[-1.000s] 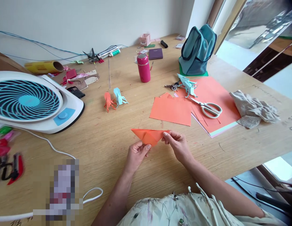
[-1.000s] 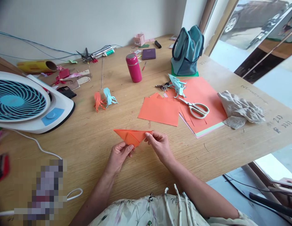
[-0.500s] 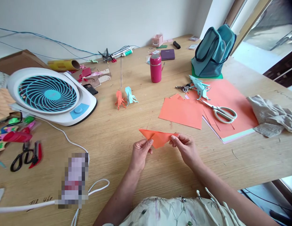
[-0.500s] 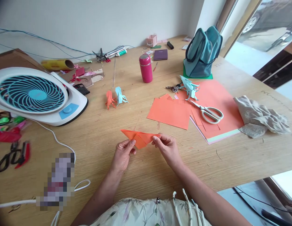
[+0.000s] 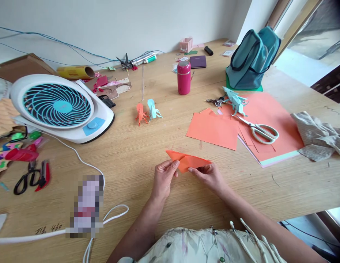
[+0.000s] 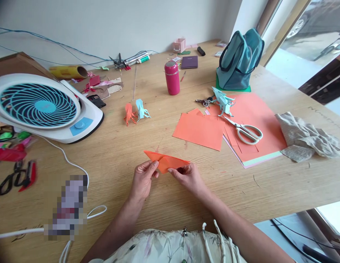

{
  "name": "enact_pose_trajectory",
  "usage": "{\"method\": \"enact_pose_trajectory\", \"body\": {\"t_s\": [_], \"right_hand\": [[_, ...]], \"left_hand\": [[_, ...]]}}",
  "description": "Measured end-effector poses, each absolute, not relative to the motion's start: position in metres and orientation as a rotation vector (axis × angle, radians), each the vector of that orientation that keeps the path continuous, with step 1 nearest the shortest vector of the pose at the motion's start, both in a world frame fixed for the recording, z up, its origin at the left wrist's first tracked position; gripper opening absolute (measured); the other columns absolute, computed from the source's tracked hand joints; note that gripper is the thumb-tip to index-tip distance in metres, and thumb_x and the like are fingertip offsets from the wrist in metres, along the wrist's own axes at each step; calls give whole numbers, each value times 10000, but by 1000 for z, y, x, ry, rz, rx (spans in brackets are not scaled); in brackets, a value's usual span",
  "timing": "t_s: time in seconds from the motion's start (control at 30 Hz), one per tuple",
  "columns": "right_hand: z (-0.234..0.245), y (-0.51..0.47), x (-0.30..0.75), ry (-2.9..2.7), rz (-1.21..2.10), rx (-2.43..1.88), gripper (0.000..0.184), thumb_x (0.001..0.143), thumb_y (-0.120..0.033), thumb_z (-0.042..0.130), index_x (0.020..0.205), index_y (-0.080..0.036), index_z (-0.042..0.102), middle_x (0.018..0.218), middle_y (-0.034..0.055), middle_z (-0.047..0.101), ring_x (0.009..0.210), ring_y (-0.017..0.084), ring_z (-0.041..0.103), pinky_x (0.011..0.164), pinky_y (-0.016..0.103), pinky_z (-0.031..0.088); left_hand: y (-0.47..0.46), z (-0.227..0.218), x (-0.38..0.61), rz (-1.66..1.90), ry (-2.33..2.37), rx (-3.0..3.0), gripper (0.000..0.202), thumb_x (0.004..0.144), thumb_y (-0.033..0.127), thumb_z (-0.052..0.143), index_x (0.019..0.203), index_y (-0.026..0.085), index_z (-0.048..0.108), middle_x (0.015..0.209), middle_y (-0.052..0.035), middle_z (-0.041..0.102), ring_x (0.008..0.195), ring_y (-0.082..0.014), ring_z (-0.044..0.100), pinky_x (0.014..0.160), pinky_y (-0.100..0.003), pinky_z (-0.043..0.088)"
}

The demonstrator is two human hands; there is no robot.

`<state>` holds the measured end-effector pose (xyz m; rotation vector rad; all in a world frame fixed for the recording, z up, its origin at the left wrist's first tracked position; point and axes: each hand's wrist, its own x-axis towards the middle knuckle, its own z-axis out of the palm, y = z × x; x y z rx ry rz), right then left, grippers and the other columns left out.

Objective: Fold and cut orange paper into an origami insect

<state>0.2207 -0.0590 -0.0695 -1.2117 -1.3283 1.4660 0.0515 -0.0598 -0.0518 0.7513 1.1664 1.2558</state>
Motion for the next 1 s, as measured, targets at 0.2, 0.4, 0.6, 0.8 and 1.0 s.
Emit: {"method": "enact_pose_trajectory", "body": {"t_s": [0.2,0.4,0.6,0.8,1.0], "right_hand": [[-76,-63,220,-1366,1489,-1219,500,785,-661,666,709,-167,668,545,-13,478,539,125,403,484,255,287],[-79,-63,221,-1375,1541,-1208,454,811,-596,672,700,-159,617,552,-48,357,520,82,268,490,252,205],[-77,-59,218,-1339,1476,-1244,515,796,-646,652,639,-159,593,542,-35,383,510,81,280,468,251,206],[-69,-63,216,-1354,1453,-1258,517,771,-671,672,661,-166,666,547,-3,522,543,137,479,477,251,326],[-38,-51,281,-1345,1036,-1398,418,899,-557,612,1095,-200,705,907,67,721,809,190,642,732,302,504]], "left_hand": [[-54,-46,46,1370,1196,591,288,606,413,895,691,169,765,719,-23,716,615,-85,551,465,-170,371],[-43,-48,28,1490,1226,463,333,616,436,881,789,182,752,855,-50,760,771,-134,683,482,-157,370],[-49,-48,40,1296,1084,680,416,765,470,791,1071,194,734,1149,-89,741,983,-183,689,718,-229,528],[-60,-54,60,1141,1093,685,359,668,411,866,872,145,737,830,-51,763,782,-157,696,766,-263,555],[-54,-52,48,1179,1207,700,355,644,417,860,824,156,702,779,-6,723,640,-116,633,505,-202,537]]}}
